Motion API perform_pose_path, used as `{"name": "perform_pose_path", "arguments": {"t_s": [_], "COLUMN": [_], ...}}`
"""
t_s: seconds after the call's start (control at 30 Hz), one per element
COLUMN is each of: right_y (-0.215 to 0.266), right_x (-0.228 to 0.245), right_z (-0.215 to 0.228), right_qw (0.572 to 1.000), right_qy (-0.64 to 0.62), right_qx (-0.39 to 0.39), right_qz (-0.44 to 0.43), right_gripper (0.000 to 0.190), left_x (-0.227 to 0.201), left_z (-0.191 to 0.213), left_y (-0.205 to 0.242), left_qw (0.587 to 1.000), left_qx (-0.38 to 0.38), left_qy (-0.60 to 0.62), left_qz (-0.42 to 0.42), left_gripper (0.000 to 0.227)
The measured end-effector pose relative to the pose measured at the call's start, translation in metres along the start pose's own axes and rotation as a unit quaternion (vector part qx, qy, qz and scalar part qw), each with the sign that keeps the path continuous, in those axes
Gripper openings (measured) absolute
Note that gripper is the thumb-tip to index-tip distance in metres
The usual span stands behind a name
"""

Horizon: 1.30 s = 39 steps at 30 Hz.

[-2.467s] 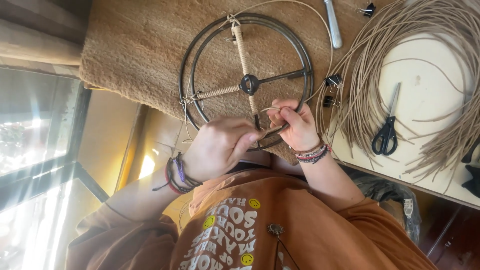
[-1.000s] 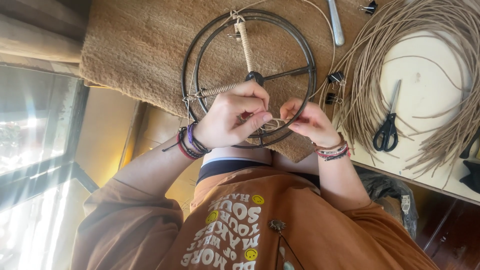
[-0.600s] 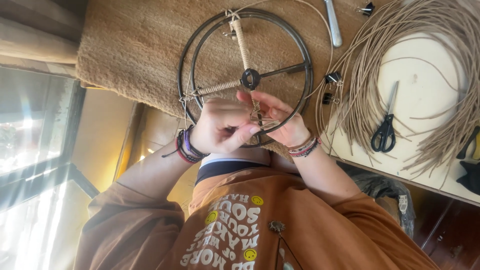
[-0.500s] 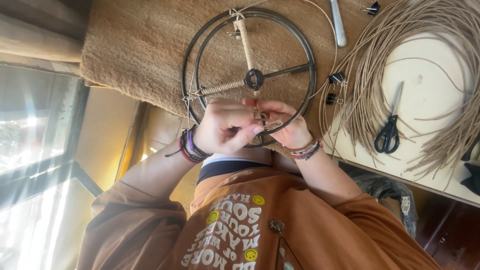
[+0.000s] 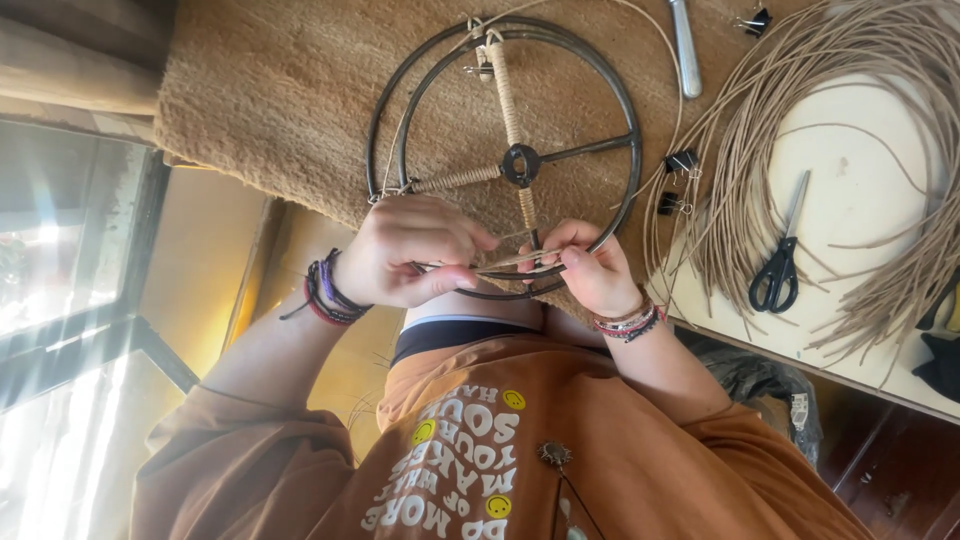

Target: Weaving rope around a circular metal frame to create a decorative object.

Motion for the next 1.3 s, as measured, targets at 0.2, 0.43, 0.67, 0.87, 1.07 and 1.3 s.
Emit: {"name": "perform_pose_path", "arguments": {"t_s": [0.2,0.43,0.67,0.87,1.07,1.3], "right_y": [-0.02,-0.034,-0.028,-0.055,-0.051,-0.054], "right_x": [0.005,0.008,-0.023,-0.005,0.017,0.056], "right_z": [-0.002,-0.002,0.02,-0.005,-0.003,-0.029], "right_qw": [0.992,0.96,0.954,0.945,0.962,0.99], "right_qy": [-0.073,-0.178,-0.186,-0.166,0.137,0.038], "right_qx": [0.077,0.131,0.135,0.097,0.048,-0.028], "right_qz": [-0.074,-0.173,-0.193,-0.266,-0.232,-0.136], "right_gripper": [0.042,0.087,0.064,0.056,0.018,0.021], "left_x": [0.0,-0.002,0.011,0.011,0.017,0.016], "left_z": [0.008,0.008,-0.01,-0.015,-0.02,-0.02], "left_y": [-0.012,0.006,0.002,-0.009,-0.007,-0.01], "left_qw": [0.99,0.982,0.95,0.926,0.906,0.9], "left_qx": [0.097,0.095,0.153,0.221,0.279,0.34], "left_qy": [-0.105,-0.163,-0.273,-0.306,-0.313,-0.263], "left_qz": [-0.01,-0.003,-0.017,0.02,0.056,0.071], "left_gripper": [0.039,0.036,0.035,0.035,0.033,0.038]}}
Point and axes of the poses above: each hand's wrist, its own y-axis away from the middle knuckle, its own z-axis out of the back of the hand, x = y × z, the point moved 4 cm from there along -y, towards the middle knuckle, and after that the axes turned 9 degrees about x, right-handed, at the moved point
